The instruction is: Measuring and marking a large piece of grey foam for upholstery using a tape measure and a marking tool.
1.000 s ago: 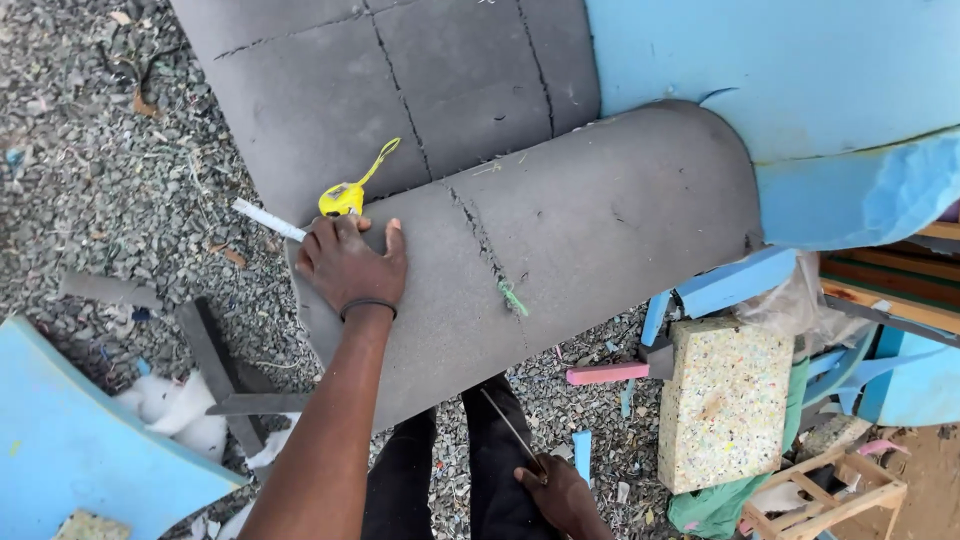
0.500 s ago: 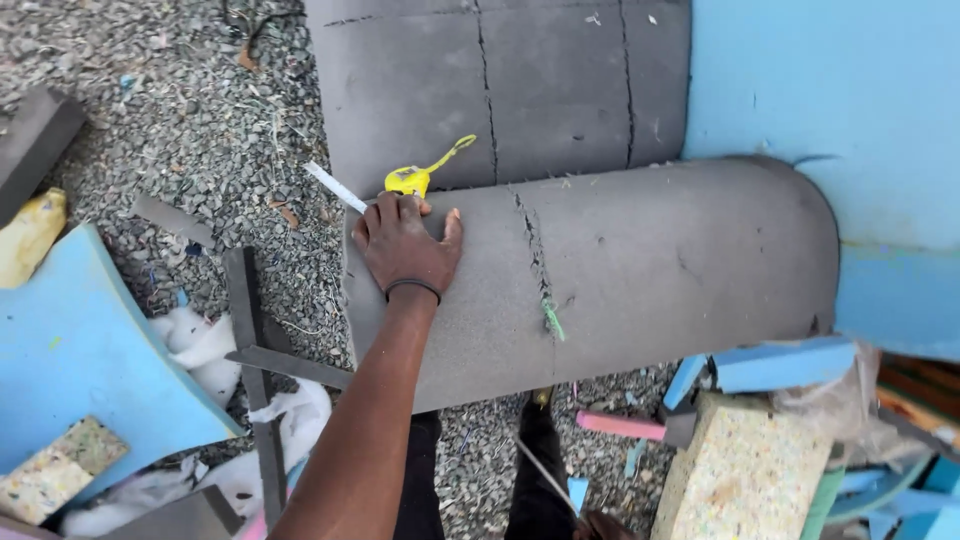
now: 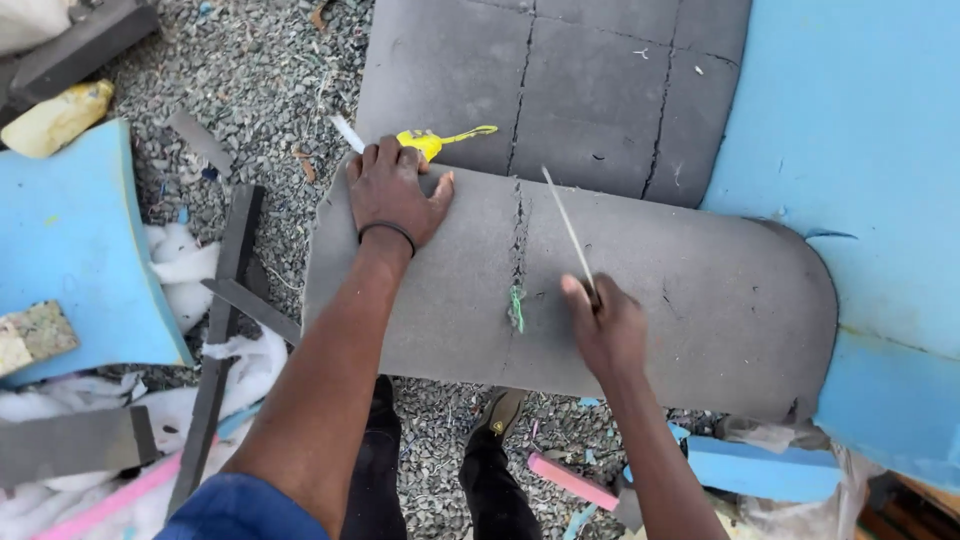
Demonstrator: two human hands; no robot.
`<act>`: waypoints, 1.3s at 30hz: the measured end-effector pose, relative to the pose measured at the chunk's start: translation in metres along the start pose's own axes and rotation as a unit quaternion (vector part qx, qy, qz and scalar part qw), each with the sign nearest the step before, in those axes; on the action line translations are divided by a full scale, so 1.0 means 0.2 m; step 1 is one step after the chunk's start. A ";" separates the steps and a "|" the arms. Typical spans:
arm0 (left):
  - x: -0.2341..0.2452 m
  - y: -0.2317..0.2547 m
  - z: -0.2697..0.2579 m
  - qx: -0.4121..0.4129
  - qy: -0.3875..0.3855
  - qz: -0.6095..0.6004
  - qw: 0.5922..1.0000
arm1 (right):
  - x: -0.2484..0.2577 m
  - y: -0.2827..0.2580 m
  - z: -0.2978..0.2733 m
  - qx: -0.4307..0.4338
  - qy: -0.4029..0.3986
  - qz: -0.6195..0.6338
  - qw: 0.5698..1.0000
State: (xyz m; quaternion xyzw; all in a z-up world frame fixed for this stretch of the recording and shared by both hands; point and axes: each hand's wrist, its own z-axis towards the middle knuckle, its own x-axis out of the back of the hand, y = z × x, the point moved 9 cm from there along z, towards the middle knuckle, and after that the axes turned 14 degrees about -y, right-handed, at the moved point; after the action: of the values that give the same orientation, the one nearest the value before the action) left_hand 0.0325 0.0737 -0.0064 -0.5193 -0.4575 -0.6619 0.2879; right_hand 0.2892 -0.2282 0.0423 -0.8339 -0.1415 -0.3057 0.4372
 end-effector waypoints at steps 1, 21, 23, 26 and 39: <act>0.01 -0.01 -0.01 0.007 0.004 0.002 1.000 | -0.03 -0.04 0.04 0.006 -0.004 -0.002 1.000; -0.01 0.02 0.02 -0.018 -0.041 0.030 0.999 | -0.10 -0.01 0.15 -0.199 0.007 -0.218 0.955; -0.02 0.02 0.03 -0.021 -0.044 0.034 0.998 | -0.11 0.00 0.15 -0.209 0.001 -0.224 0.952; -0.02 0.01 0.03 -0.021 -0.047 0.038 0.998 | -0.12 0.02 0.16 -0.209 0.004 -0.235 0.949; 0.01 0.03 0.01 -0.040 -0.025 0.040 0.998 | -0.12 0.06 0.16 -0.125 0.070 -0.244 0.959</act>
State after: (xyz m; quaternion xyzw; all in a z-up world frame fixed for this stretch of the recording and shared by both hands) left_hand 0.0390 0.0734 -0.0031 -0.5645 -0.4164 -0.6545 0.2822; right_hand 0.2879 -0.2087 0.0057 -0.7986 -0.2701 -0.4758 0.2509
